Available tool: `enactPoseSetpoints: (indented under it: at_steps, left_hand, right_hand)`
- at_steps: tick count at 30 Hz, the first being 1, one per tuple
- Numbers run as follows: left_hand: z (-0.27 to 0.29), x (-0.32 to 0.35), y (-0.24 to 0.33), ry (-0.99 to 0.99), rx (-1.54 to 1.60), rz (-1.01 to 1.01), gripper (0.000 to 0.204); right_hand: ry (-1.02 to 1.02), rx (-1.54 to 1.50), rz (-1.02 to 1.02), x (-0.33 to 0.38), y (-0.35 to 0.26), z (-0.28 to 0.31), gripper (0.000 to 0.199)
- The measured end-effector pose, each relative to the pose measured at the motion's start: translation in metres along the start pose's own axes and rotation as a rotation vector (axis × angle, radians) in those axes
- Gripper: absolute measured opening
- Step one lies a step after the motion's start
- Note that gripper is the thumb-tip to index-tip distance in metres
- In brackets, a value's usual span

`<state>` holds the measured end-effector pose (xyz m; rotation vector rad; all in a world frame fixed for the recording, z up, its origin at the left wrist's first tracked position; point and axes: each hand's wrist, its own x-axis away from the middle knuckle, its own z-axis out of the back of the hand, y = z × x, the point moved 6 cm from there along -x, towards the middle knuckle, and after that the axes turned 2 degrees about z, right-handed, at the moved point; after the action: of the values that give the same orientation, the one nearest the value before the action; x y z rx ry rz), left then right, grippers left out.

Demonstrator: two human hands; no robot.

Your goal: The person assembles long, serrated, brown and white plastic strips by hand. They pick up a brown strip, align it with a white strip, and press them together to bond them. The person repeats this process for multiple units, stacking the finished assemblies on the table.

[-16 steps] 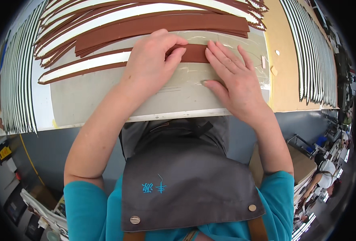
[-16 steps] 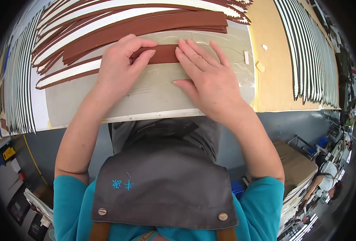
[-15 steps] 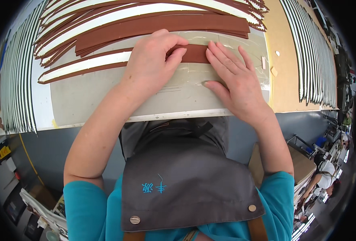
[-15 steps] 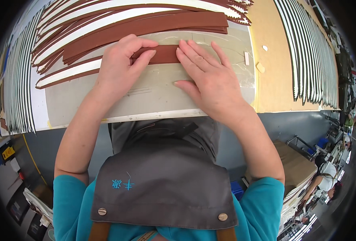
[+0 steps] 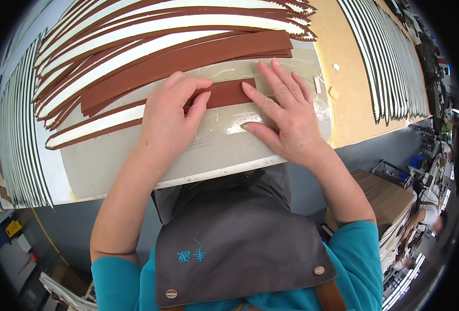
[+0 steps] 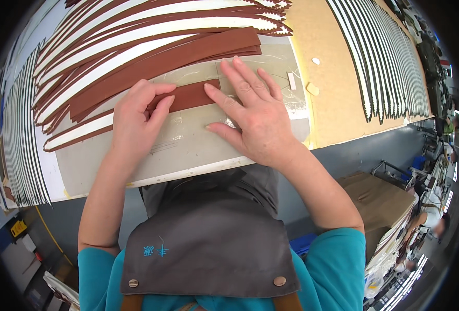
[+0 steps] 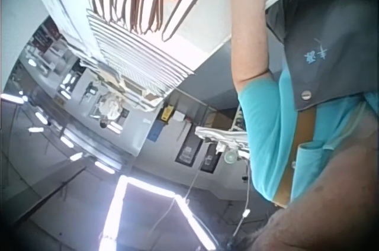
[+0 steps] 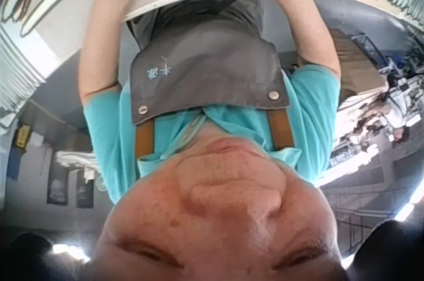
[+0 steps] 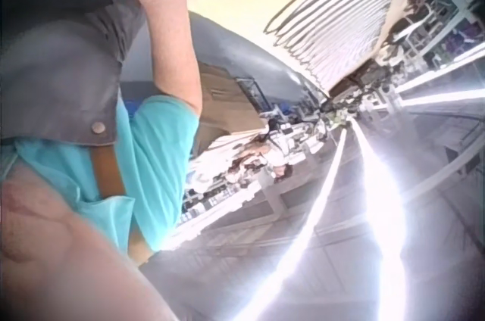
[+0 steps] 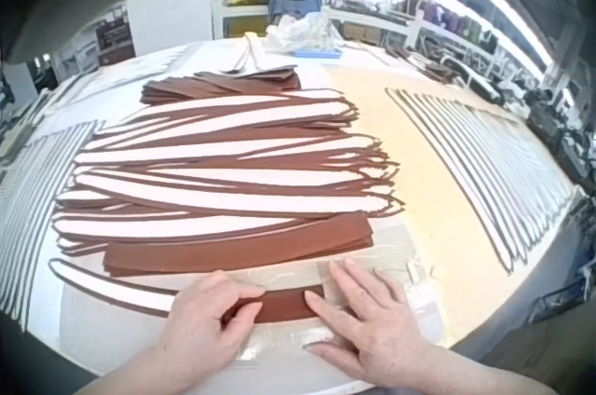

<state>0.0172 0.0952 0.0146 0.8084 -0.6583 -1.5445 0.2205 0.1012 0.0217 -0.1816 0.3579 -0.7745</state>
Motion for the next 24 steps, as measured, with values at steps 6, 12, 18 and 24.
enactPoseSetpoints:
  at_steps: [6, 12, 18, 24]
  left_hand:
    - [0.0, -0.001, 0.003, 0.005, -0.041, -0.015, 0.013]
    - [0.002, 0.0, 0.001, 0.011, 0.003, 0.031, 0.012]
    - [0.008, -0.004, -0.001, -0.078, 0.016, 0.049, 0.016]
    - [0.01, 0.0, -0.005, -0.051, 0.056, 0.116, 0.016]
  right_hand:
    - [0.02, 0.015, -0.025, 0.001, 0.001, 0.002, 0.061]
    - [0.064, -0.005, -0.061, -0.001, 0.006, 0.002, 0.056]
    - [0.086, -0.029, -0.074, 0.001, 0.01, 0.004, 0.048]
    - [0.093, -0.036, -0.062, -0.003, 0.008, 0.002, 0.048]
